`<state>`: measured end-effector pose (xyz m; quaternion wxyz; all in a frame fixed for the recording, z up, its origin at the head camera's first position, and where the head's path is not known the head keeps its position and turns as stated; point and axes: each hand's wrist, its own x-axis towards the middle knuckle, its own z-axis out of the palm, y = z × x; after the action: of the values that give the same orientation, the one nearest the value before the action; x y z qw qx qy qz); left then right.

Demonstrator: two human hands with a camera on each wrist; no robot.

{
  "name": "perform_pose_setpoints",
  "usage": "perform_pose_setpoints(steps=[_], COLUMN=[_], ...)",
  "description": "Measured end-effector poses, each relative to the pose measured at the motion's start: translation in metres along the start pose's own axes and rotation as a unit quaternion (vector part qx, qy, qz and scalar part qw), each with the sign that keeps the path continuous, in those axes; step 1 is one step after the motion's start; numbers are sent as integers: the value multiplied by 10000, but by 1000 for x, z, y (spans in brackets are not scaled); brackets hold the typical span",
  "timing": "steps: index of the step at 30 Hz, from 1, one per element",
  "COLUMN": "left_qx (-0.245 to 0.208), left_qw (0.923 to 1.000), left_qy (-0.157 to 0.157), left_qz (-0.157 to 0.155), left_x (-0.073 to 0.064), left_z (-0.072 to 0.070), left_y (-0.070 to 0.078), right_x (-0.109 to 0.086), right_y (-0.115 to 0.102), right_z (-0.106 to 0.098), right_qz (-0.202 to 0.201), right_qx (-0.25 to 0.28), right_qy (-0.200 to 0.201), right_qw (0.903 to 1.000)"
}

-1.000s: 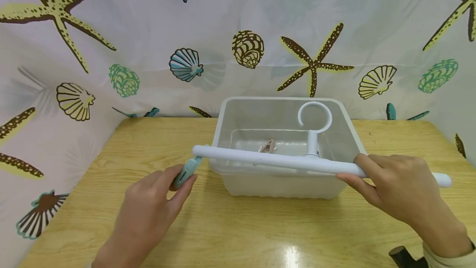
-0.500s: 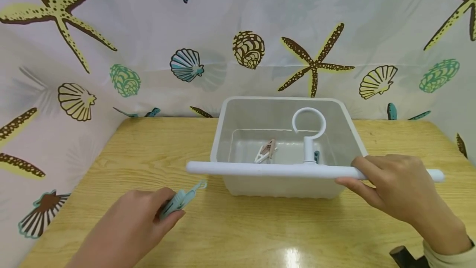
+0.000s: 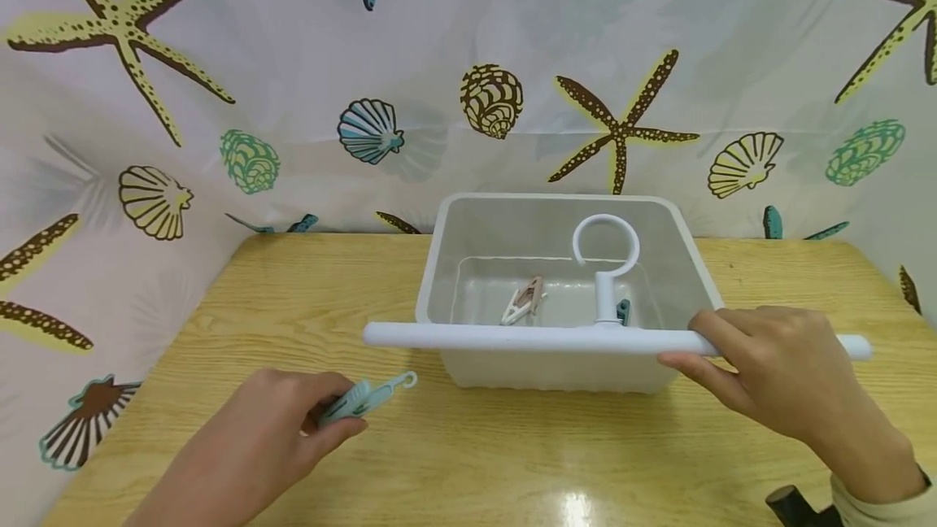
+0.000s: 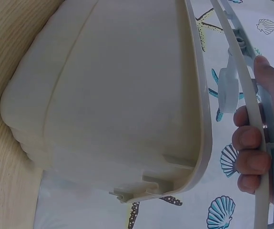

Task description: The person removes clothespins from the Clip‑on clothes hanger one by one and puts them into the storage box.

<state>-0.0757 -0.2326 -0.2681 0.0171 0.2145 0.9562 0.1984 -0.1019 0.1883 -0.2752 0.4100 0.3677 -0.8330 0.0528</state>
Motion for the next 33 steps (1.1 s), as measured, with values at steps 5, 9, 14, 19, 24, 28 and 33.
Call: perform_pose_setpoints(steps=[5,9,14,19,24,28,33], left_qx=[-4,-17,-47,-61,89,94,121], left_qw=[9999,9998,9995,9990,9965,9902,9833], left_qy=[91,137,124,268,665,1134,1412], left_qz=[54,143,273,358,501,808,1145], left_x=[-4,-5,-6,-5,-4,-3,2], left_z=[-1,-2,-5,-9,-12,-15,-22], left_y=[-2,0,4,9,15,20,27], right_x=[-1,-1,-2,-3,-3,-4,-4], right_y=[0,-1,0,0,-1,-1,-1], right_z=[1,2,2,2,3,2,2], right_qz=[-47,-64,-48,-26,-54,-51,-72], right_qx=[8,-27,-13,-17,0,31,27], right_qy=[58,72,20,-21,38,-1,59], right_qw=[10000,9999,10000,10000,10000,10000,10000])
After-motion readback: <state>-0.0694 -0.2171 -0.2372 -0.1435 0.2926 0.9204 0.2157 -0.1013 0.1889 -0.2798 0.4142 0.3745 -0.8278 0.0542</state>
